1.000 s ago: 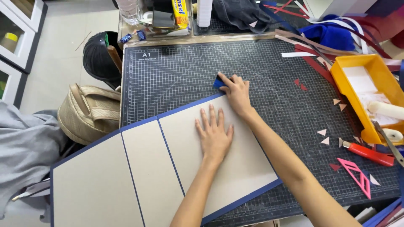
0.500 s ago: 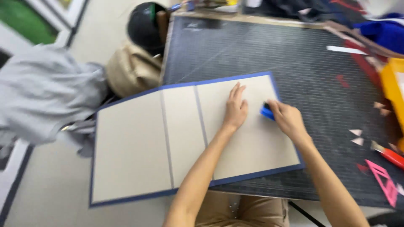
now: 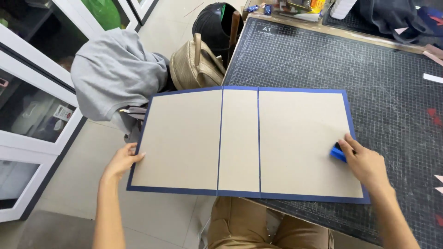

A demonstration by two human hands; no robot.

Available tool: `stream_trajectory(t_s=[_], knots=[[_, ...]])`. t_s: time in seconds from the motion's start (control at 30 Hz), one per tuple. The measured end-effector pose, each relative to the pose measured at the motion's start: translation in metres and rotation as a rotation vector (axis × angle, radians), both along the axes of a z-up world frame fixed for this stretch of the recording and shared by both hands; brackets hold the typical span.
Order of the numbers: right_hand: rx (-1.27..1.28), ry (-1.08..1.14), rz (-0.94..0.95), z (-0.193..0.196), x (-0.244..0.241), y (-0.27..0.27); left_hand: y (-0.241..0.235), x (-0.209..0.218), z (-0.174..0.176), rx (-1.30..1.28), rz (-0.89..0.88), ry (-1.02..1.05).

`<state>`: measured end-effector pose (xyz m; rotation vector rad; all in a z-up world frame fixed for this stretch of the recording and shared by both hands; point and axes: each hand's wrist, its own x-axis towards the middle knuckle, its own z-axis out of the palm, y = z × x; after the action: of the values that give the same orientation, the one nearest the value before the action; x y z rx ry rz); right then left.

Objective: Smoothing and gluing blue paper edges onto cardboard to assemble a folder.

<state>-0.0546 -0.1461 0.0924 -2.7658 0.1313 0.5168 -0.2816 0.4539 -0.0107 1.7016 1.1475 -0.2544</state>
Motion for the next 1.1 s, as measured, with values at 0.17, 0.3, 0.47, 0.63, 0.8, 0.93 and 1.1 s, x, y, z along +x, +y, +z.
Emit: stream_trajectory(t_s=[0.17,0.3,0.47,0.63,0.8,0.93,1.1], knots=[[0.254,0.066,-0.206,0.056,-0.026,0.003,-0.042,0.023,0.004,0.185,-0.033,-0.369],[0.333,-0.047,-0.188,0.051,-0.032,0.015,-0.12,0.081,0.0,0.306,-0.262,-0.588],[0.369,-0.274,0.193,-0.034,-0.03,0.054,-0.223,0.114,0.016,0.429,-0.366,-0.545],[0.313,-0.545,0.589,-0.085,-0.042,0.14,-0.272,0.093,0.056,0.657,-0.491,-0.244],[0.296,-0.772,0.78,-0.1,-0.01,0.202,-0.282,0.077,0.029,0.739,-0.565,-0.242],[0.249,-0.917,0.747,-0.12,0.078,0.234,-0.285,0.075,0.021,0.786,-0.533,-0.227],[0.298,-0.829,0.703,-0.101,0.061,0.232,-0.287,0.077,0.019,0.791,-0.478,-0.172]])
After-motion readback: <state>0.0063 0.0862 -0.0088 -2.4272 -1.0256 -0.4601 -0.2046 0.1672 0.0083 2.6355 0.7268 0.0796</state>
